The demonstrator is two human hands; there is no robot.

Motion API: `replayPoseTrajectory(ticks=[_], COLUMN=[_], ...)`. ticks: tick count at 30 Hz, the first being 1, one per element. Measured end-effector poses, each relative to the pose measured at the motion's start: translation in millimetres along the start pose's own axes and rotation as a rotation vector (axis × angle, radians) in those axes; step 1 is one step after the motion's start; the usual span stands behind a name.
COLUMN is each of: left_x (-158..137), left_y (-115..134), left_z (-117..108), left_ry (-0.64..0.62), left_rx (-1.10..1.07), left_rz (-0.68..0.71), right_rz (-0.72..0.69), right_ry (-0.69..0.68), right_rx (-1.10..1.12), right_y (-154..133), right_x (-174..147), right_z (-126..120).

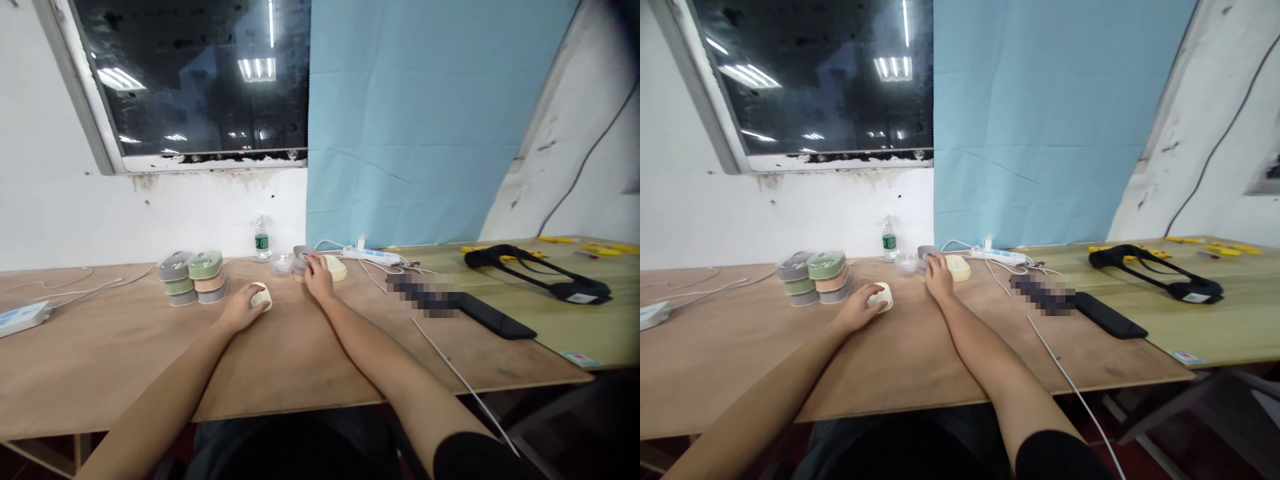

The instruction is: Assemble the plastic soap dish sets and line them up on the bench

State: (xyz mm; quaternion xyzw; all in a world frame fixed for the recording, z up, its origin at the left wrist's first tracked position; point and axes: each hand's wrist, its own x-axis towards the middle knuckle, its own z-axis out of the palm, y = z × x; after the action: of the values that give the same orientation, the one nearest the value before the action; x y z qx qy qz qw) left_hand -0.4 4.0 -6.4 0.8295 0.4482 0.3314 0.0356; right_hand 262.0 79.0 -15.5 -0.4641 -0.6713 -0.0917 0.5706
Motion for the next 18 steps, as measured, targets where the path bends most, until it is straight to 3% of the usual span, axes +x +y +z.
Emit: replayPoseTrajectory(ticks=[9,18], left_x=[1,1], left_y=[-4,-4], left_z=[-1,1], left_ry=[-0.047,-0.08], left_rx=[0.042,0.037], left_rz=[-0.065,-0.057], right_rz=[0.23,0.302], right_ry=[0.074,0.013], right_rx=[-0.025,-0.001], right_y=[19,25], right_x=[0,0], right_z=[1,3])
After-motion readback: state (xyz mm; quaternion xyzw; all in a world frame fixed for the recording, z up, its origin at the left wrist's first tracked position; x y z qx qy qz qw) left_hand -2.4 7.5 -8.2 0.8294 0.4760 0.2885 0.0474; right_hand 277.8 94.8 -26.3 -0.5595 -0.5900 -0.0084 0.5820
